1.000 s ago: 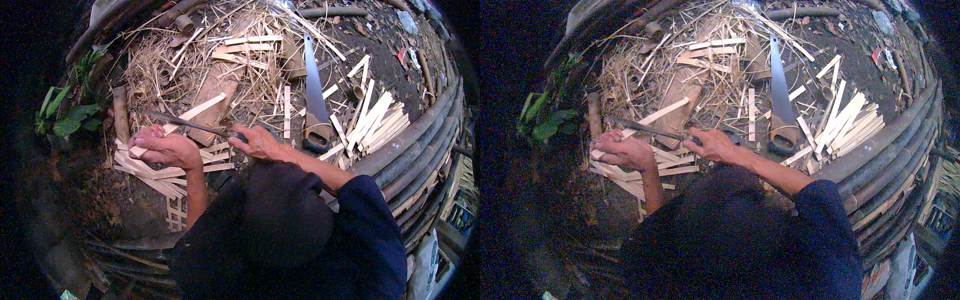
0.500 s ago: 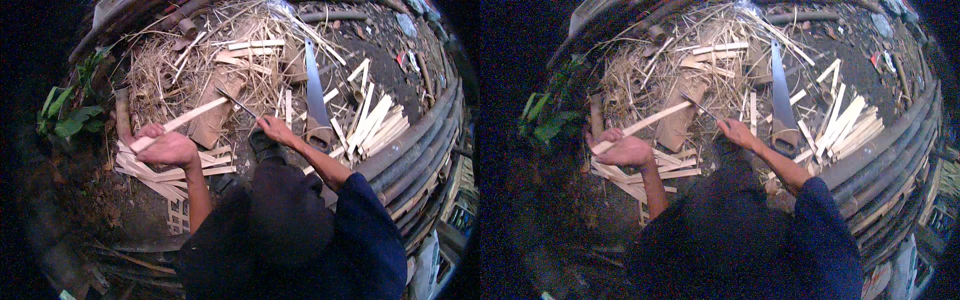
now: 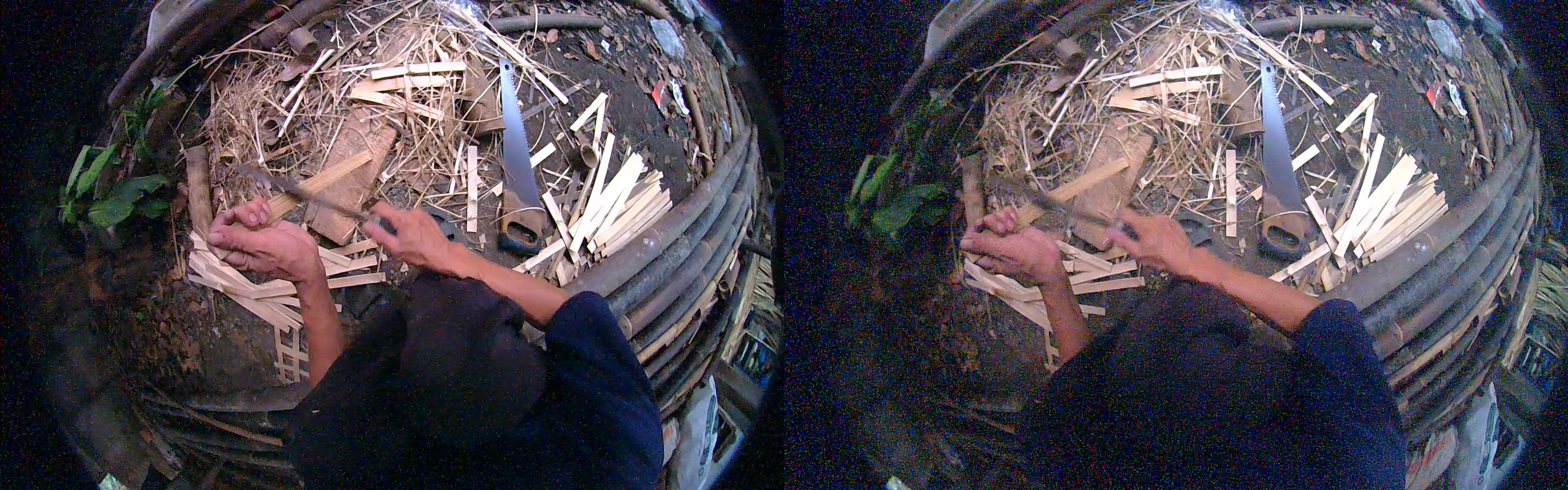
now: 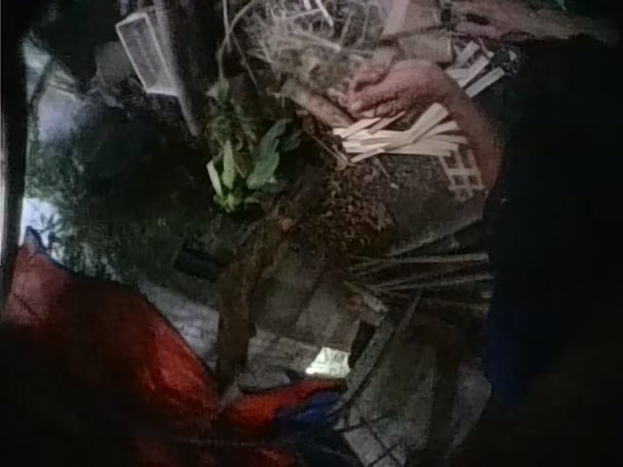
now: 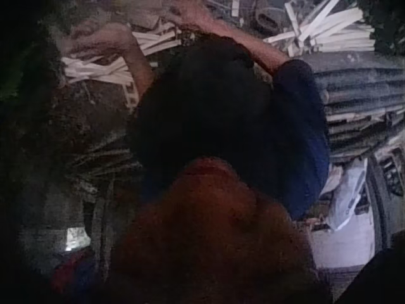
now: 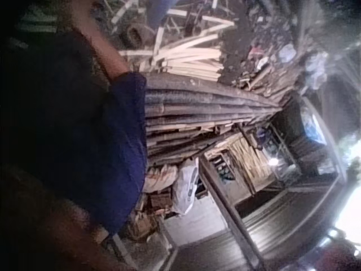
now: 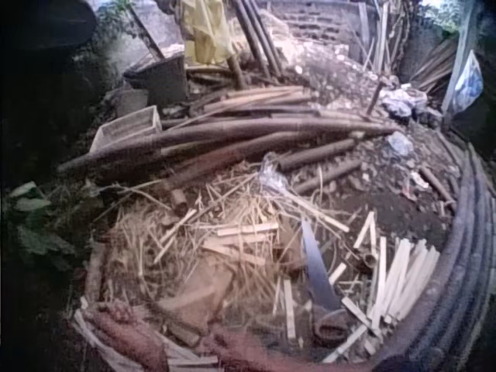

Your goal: The person sits on the ground and repeatedly splits thin wooden strips using a machete. They pick up strips, position them on a wooden block, and strike them to split them into smaller pieces.

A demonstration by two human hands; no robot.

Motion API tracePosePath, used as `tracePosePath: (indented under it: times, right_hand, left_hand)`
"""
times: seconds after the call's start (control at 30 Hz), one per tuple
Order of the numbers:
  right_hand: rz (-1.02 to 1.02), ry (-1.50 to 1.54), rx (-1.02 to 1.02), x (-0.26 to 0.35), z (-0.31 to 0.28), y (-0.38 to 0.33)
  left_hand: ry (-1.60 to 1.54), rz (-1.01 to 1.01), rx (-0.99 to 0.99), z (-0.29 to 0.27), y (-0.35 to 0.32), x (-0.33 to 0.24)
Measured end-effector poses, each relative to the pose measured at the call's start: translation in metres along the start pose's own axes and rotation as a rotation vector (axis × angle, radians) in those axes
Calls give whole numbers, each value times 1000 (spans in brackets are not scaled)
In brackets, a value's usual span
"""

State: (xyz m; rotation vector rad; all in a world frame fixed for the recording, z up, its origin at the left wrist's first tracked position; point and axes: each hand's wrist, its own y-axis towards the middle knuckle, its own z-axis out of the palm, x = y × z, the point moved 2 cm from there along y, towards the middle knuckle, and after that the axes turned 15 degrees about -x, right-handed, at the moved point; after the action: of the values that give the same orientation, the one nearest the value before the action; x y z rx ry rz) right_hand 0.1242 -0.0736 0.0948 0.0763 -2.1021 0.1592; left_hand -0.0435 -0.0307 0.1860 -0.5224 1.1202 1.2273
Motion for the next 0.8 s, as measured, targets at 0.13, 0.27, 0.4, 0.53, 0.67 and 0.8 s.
tracePosePath:
  times: [0.13, 0.27, 0.4, 0.53, 0.67, 0.8]
  right_hand:
    - [229, -145, -168, -130, 0, 15]
    - [93, -89, -77, -68, -4, 4]
    - [63, 28, 7, -12, -9, -9]
    - [288, -200, -83, -111, 2, 4]
    - [225, -218, -81, -110, -10, 9]
    - [44, -106, -178, -79, -33, 10]
  left_hand:
    - [21, -18, 12, 13, -12, -4]
    - [-172, -49, 33, 5, -3, 9]
    - [-278, -6, -12, 17, 0, 8]
    - [-241, -35, 3, 18, 4, 24]
    - [445, 256, 142, 6, -20, 76]
    - [445, 46, 621, -31, -6, 130]
